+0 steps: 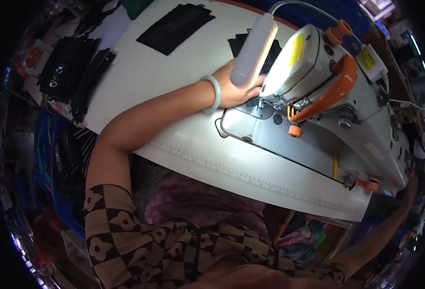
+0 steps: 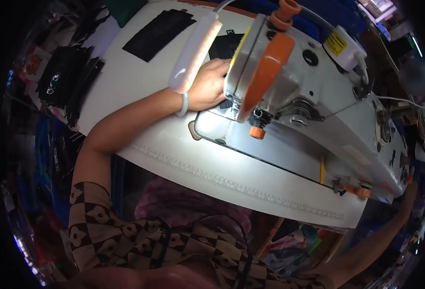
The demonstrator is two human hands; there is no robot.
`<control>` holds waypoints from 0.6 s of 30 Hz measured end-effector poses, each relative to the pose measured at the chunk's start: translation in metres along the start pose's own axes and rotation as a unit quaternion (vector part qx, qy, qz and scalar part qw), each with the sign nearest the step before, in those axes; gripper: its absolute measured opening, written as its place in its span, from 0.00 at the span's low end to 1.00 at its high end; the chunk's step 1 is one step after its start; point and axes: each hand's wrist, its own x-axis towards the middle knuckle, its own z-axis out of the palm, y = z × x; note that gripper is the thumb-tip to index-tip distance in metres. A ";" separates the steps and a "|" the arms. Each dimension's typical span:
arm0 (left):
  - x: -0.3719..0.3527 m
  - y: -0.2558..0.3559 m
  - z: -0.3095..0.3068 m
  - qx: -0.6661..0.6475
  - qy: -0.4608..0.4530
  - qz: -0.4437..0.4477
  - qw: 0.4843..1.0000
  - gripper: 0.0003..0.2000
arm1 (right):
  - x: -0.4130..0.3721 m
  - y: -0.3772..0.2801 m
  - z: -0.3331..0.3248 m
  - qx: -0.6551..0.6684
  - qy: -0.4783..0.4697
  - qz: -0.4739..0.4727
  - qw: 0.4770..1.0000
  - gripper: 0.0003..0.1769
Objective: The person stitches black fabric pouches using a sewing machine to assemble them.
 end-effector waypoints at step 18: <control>-0.144 -0.069 -0.097 0.254 0.292 -0.106 0.916 0.17 | -0.250 -0.155 0.078 0.248 0.268 -0.008 0.931 0.24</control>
